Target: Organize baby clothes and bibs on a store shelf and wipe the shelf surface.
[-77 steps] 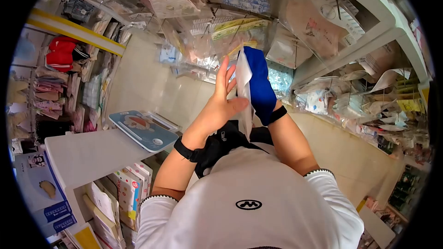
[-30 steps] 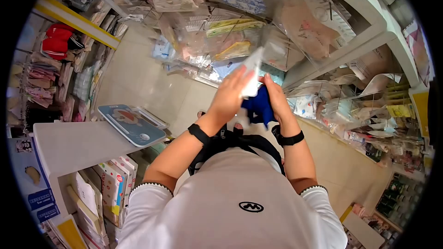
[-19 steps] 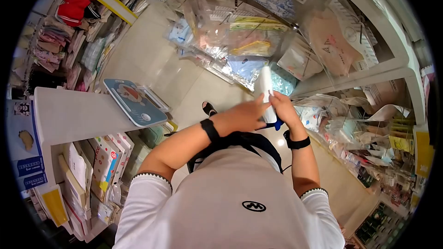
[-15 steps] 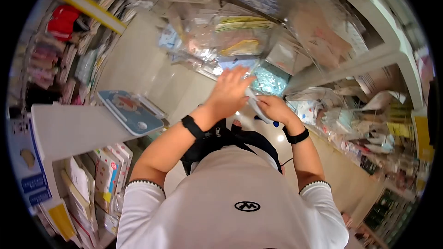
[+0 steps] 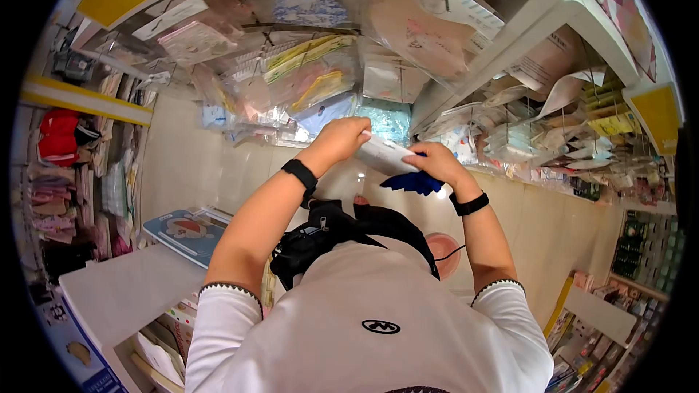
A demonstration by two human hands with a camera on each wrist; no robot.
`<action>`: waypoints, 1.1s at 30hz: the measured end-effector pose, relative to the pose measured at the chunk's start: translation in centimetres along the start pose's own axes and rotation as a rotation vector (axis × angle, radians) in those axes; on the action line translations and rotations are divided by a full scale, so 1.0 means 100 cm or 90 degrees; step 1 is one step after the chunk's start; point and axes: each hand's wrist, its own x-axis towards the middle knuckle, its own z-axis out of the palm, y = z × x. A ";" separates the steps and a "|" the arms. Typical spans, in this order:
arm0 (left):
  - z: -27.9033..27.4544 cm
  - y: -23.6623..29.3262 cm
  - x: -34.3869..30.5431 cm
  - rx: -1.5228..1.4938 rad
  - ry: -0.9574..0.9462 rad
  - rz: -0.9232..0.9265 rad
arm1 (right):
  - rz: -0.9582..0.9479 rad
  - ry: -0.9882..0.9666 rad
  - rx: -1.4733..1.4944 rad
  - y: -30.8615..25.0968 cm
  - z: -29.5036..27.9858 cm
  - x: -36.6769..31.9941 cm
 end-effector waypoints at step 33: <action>0.037 -0.061 0.143 -0.106 0.108 -0.127 | 0.205 0.557 0.052 0.084 0.006 0.088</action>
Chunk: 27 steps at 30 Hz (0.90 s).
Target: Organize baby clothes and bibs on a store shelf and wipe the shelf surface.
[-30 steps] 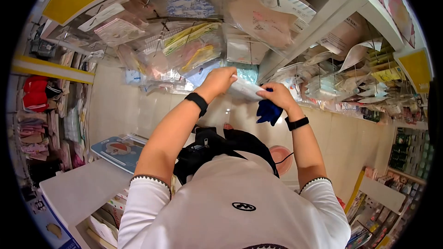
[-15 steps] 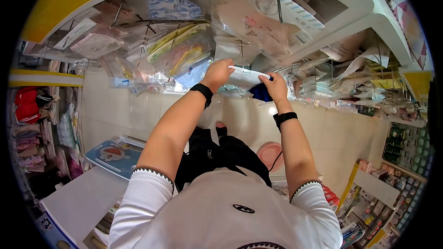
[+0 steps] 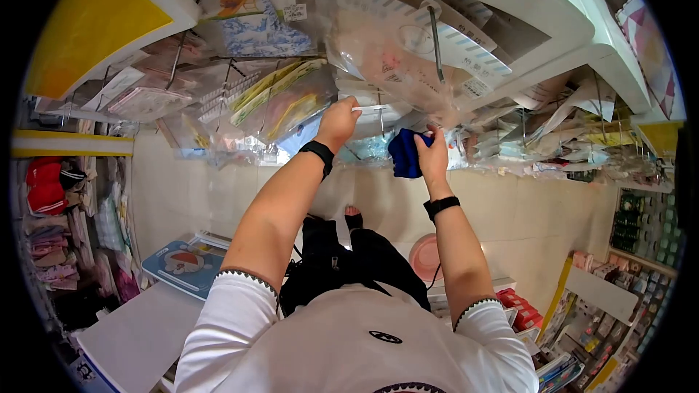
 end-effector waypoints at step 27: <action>-0.062 0.009 -0.221 -0.305 0.087 0.019 | 0.017 -0.650 0.901 -0.162 -0.034 -0.137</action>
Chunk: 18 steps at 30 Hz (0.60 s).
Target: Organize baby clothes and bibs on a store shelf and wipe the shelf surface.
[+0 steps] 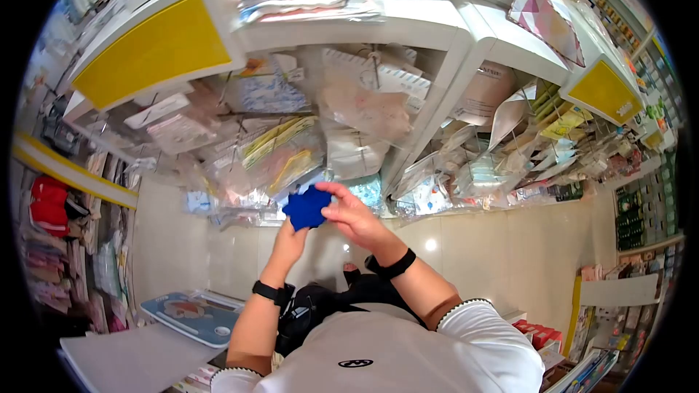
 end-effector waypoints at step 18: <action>-0.090 0.050 -0.086 -0.377 0.059 -0.185 | -0.019 0.170 -0.742 0.078 0.047 -0.021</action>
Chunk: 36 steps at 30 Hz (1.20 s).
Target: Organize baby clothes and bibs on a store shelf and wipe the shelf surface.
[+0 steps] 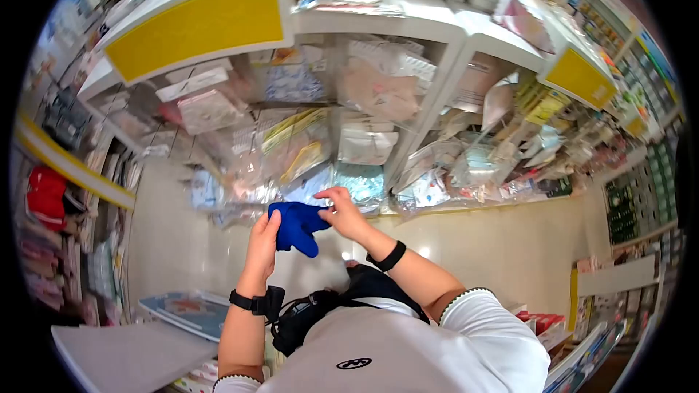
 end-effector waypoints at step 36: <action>0.114 0.064 0.068 0.018 -0.192 0.168 | -0.201 0.059 -0.117 -0.167 -0.323 -0.033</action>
